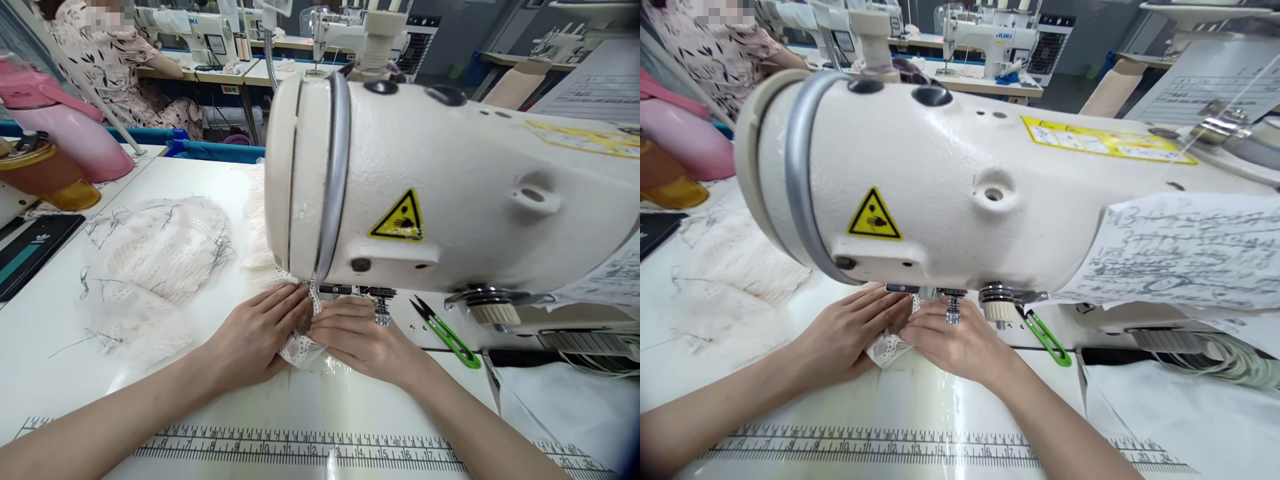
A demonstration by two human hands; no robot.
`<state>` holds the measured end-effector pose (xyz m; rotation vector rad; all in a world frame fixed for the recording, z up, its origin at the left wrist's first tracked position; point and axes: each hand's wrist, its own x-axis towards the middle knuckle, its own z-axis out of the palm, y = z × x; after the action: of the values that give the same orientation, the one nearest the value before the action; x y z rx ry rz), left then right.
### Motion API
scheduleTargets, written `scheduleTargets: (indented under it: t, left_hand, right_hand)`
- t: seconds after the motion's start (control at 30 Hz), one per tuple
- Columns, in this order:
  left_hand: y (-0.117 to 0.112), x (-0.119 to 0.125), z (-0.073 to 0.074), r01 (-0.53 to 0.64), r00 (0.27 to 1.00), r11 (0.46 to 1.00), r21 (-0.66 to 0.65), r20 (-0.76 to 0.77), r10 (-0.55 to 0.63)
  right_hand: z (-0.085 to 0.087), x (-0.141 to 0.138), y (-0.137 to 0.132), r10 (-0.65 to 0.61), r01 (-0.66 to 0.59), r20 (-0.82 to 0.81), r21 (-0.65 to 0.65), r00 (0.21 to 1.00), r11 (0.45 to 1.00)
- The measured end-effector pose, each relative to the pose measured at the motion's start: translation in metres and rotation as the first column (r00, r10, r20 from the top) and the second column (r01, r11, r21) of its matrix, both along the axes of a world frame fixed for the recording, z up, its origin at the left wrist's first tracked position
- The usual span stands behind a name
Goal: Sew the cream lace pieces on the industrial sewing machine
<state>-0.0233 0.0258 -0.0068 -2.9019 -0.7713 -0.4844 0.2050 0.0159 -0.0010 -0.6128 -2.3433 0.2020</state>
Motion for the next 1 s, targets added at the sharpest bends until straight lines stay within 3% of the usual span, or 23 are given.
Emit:
scheduleTargets:
  t: [0.57, 0.8, 1.0]
  left_hand:
    - [0.0, 0.005, 0.003, -0.033, 0.999, 0.998, -0.059, 0.003, 0.033]
    - [0.001, 0.009, 0.004, -0.054, 0.998, 0.995, -0.087, 0.007, 0.055]
    - [0.002, 0.01, 0.003, -0.047, 0.998, 0.995, -0.085, 0.034, 0.05]
  right_hand:
    - [-0.003, 0.002, 0.002, -0.067, 0.066, 0.012, 0.063, 0.998, 0.996]
    - [0.002, 0.007, -0.002, -0.227, 0.204, 0.111, 0.19, 0.968, 0.96]
    - [-0.006, 0.012, 0.0, -0.263, 0.245, 0.181, 0.117, 0.948, 0.963]
